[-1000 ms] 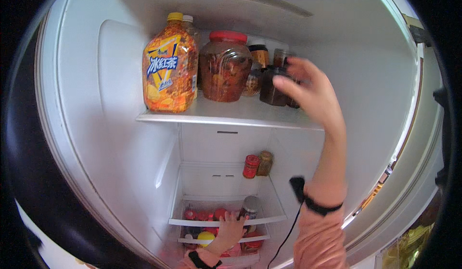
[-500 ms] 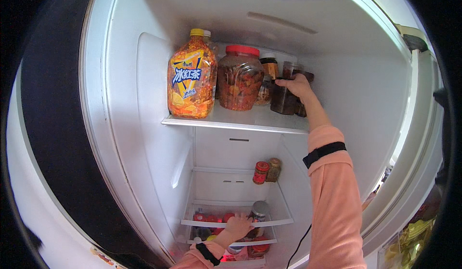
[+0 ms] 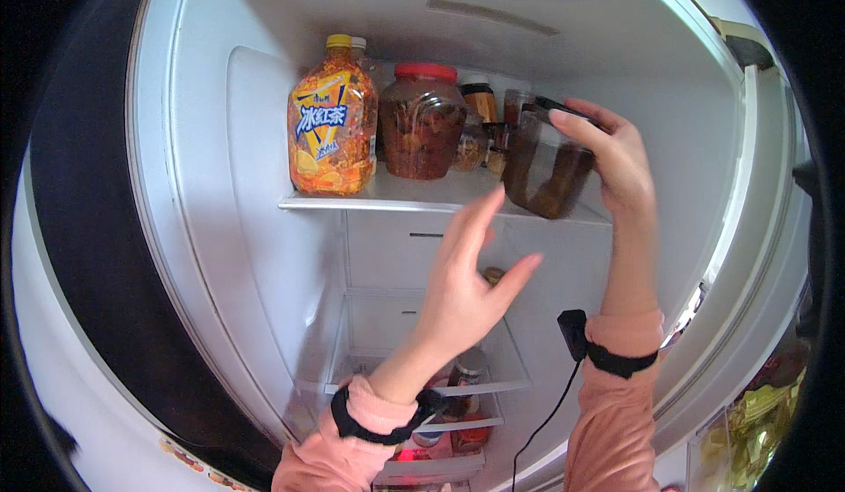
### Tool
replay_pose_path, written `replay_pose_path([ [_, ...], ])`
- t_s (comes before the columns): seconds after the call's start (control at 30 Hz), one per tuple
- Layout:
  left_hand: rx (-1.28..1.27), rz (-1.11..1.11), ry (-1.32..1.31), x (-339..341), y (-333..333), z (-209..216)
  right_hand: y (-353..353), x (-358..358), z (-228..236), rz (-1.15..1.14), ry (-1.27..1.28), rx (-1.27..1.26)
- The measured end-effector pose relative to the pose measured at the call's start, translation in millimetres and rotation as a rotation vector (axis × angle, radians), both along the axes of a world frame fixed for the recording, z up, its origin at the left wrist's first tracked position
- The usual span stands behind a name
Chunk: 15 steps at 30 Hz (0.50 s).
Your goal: The person wipes the interior walls and shelves of an open refrigerator with a dark cloth. After cleaning, they pick up several jars and bottles from the shelves, briefly inspect them, and place them back in different positions.
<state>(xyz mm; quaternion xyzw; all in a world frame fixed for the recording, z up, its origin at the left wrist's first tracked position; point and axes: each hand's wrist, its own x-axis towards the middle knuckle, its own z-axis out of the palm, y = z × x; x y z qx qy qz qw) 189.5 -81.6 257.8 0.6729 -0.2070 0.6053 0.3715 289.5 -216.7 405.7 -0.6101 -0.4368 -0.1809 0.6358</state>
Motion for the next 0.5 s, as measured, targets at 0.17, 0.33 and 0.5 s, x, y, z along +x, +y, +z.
replay_pose_path([
  [0.17,0.081,-0.149,0.163,-15,-26,26,-46,-44,-48,0.170,-0.025,-0.007],
  [0.33,0.043,-0.274,0.539,-18,-31,-39,-62,-37,-131,0.213,0.190,-0.023],
  [0.5,-0.075,-0.294,0.751,37,-6,-126,-22,16,-219,0.166,0.390,-0.167],
])
